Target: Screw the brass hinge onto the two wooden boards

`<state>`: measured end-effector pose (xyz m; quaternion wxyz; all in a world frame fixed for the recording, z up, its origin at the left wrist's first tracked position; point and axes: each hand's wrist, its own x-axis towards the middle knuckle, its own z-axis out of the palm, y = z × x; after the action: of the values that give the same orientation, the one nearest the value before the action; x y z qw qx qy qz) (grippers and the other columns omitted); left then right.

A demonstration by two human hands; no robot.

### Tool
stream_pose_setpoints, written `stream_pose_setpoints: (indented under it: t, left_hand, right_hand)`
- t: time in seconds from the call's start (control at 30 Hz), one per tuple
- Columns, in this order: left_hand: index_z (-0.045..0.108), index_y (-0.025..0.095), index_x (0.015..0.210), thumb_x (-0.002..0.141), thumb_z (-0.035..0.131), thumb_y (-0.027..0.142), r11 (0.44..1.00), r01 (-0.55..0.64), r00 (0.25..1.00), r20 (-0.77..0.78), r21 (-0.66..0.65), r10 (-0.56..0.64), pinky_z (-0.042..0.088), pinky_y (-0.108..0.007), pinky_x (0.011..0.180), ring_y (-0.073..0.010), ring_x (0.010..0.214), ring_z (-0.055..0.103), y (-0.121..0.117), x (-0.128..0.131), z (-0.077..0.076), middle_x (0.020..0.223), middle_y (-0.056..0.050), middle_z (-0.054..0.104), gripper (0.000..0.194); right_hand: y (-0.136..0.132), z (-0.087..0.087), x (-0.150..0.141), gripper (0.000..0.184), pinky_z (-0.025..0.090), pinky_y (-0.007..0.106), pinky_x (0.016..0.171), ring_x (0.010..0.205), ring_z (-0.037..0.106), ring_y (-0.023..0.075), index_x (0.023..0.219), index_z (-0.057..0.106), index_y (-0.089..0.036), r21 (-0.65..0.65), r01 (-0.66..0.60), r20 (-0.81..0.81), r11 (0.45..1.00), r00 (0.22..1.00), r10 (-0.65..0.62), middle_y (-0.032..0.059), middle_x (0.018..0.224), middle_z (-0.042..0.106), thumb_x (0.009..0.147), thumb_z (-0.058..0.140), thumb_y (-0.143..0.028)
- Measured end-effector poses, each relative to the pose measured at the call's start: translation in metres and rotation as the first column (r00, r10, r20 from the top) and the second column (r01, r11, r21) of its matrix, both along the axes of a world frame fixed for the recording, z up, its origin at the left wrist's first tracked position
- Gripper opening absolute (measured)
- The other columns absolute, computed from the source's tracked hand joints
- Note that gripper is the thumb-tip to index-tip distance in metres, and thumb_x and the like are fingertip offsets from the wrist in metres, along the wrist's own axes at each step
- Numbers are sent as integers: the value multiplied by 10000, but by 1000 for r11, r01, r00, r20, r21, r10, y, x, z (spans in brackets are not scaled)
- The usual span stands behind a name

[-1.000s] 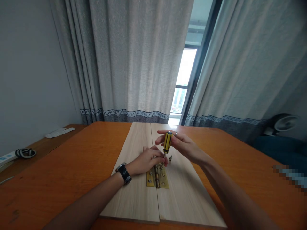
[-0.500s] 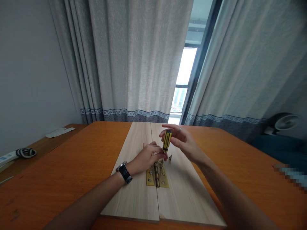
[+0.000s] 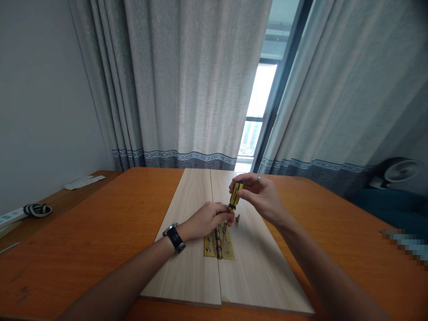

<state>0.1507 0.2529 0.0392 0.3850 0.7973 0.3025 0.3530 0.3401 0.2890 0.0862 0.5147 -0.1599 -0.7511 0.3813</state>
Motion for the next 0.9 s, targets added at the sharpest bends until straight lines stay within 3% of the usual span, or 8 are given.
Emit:
stream_pose_setpoints:
  t: [0.2, 0.43, 0.63, 0.77, 0.9]
  left_hand:
    - [629, 137, 867, 1005, 443, 283, 999, -8, 1000, 24, -54, 9, 431, -240, 741, -146, 770, 574, -2, 0, -2, 851, -35, 641, 274]
    - [636, 134, 885, 998, 470, 287, 995, 15, 995, 98, -103, -5, 428, -250, 770, -147, 800, 574, 1, -2, -9, 852, -31, 639, 252]
    - [662, 129, 959, 985, 490, 259, 987, 51, 992, 121, -152, -33, 451, -259, 799, -161, 835, 601, 1, 0, -11, 880, -45, 651, 218]
    - [671, 132, 927, 974, 500, 237, 988, 60, 993, 110, -141, -44, 452, -261, 819, -161, 830, 602, 2, 0, -10, 860, -38, 650, 206]
    - [668, 129, 885, 976, 497, 247, 989, 54, 995, 89, -135, -42, 454, -265, 812, -158, 802, 589, 3, 0, -10, 831, -35, 633, 226]
  right_hand:
    - [-2, 2, -2, 206, 568, 332, 725, 824, 671, 173, 985, 679, -211, -12, 36, 8, 999, 999, -36, 35, 894, 702, 819, 777, -281]
    - [-3, 7, 5, 344, 551, 394, 912, 1028, 675, 196, 1252, 643, -254, -74, -108, 137, 991, 984, 117, 79, 1157, 705, 913, 674, -307]
    - [3, 7, 9, 296, 568, 320, 712, 819, 652, 165, 1026, 632, -207, -102, -93, 102, 990, 989, 103, 43, 929, 682, 793, 800, -277]
    - [1, 9, 10, 308, 546, 321, 725, 813, 604, 154, 1103, 591, -247, -27, -52, 184, 998, 981, 56, 23, 941, 629, 845, 747, -313]
    - [-5, 20, 14, 308, 537, 347, 748, 799, 609, 170, 1124, 635, -223, 139, 79, 366, 987, 922, -125, 48, 951, 646, 871, 704, -384]
